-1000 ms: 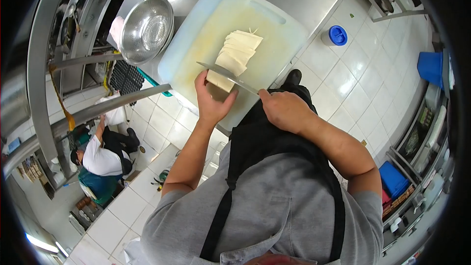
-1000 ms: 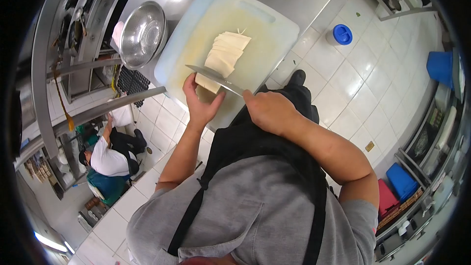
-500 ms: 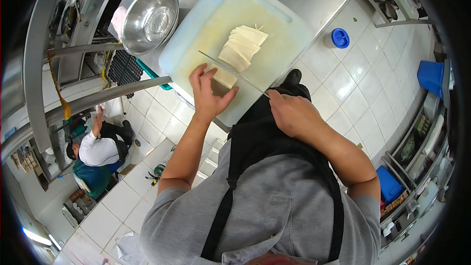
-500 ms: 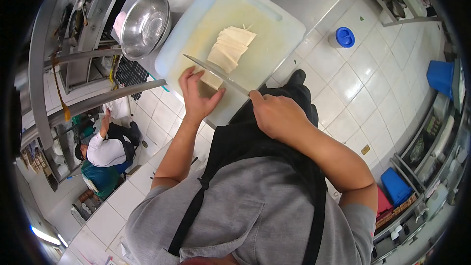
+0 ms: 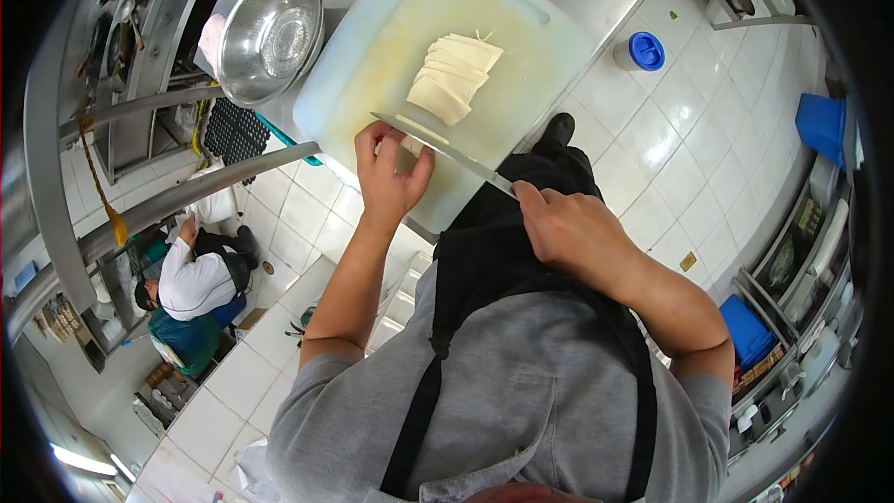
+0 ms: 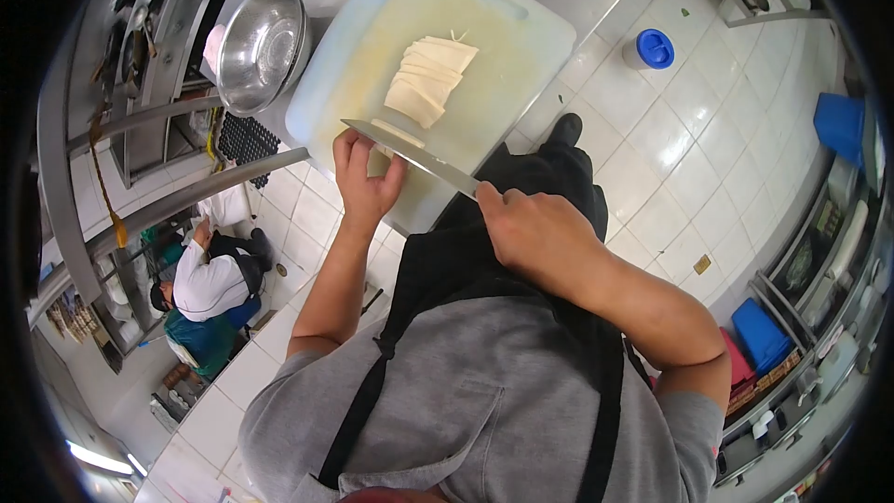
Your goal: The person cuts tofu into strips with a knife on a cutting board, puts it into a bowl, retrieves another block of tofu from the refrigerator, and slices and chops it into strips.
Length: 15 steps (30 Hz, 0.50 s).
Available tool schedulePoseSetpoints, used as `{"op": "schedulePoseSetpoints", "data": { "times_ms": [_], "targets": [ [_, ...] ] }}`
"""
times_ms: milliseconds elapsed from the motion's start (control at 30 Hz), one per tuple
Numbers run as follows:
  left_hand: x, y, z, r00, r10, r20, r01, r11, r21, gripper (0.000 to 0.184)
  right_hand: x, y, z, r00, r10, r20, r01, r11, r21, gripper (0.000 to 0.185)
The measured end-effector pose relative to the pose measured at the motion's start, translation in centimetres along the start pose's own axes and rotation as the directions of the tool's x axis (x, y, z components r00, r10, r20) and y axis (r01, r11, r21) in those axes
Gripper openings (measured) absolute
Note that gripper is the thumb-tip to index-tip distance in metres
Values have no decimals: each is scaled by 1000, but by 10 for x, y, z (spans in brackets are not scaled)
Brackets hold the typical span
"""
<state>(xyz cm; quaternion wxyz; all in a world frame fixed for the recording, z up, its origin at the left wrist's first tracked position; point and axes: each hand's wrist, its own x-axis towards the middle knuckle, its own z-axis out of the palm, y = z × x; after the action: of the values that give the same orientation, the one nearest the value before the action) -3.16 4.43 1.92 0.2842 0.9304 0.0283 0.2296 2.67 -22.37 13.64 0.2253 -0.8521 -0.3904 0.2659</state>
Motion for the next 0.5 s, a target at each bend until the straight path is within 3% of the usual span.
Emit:
{"op": "schedulePoseSetpoints", "data": {
  "times_ms": [500],
  "targets": [
    [-4,-2,-2,999,-34,2,34,999,-20,40,15,5,12,999,-29,37,27,998,53,22]
  ]
}}
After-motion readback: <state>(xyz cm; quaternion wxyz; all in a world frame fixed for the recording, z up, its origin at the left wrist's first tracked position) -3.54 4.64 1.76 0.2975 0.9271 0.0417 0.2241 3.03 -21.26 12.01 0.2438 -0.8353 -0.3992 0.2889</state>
